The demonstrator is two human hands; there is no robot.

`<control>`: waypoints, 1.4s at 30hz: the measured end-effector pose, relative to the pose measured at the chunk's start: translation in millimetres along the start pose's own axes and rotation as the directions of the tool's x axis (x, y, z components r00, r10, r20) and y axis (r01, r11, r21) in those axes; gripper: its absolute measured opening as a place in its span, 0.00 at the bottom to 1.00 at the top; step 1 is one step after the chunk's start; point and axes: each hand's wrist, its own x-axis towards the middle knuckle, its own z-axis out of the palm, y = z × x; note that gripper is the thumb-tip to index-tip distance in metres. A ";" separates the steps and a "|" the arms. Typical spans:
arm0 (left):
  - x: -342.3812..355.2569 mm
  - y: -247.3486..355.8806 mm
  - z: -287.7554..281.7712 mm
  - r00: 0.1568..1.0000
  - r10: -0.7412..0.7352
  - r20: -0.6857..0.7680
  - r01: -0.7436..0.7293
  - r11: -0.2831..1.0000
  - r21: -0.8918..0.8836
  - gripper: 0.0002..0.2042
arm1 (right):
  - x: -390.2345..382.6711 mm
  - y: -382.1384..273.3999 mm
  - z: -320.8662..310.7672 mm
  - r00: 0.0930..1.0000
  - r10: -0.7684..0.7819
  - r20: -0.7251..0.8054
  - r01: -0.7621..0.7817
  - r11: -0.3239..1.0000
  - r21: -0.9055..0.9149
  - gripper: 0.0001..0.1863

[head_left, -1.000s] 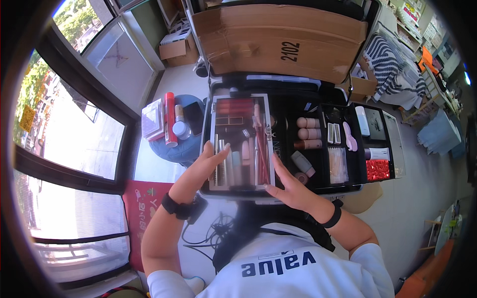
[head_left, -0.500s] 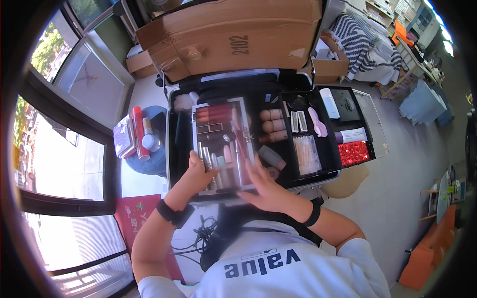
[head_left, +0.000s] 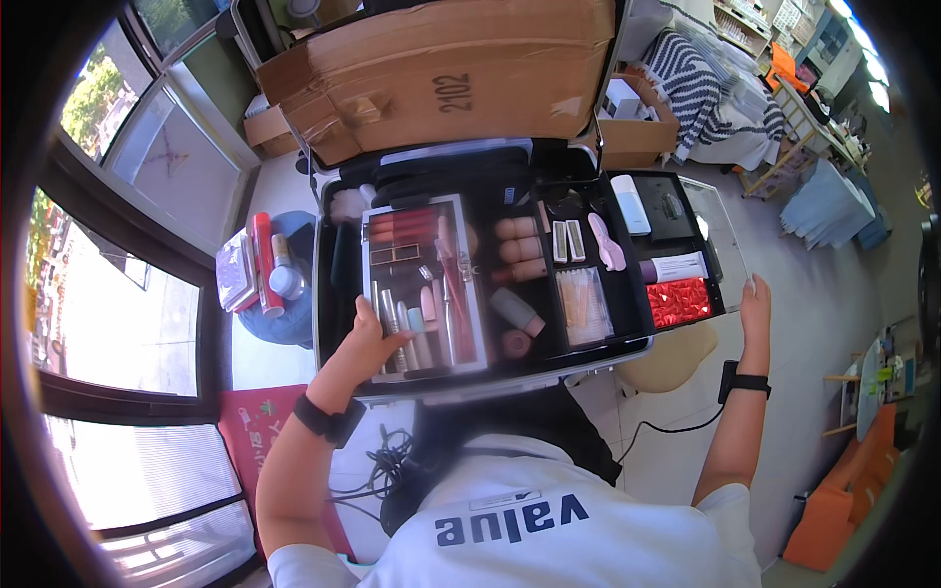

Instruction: The person organizes makeup items in a large travel case by hand, moving individual palette cases, containers, and packages of false eyelashes from a small table into specific compartments of the case.

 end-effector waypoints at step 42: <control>-3.0 -10.0 1.8 0.999 0.022 -0.026 -0.022 1.000 0.001 0.38 | 2.3 -115.6 -14.3 0.798 -0.133 0.588 -0.152 0.900 0.409 0.26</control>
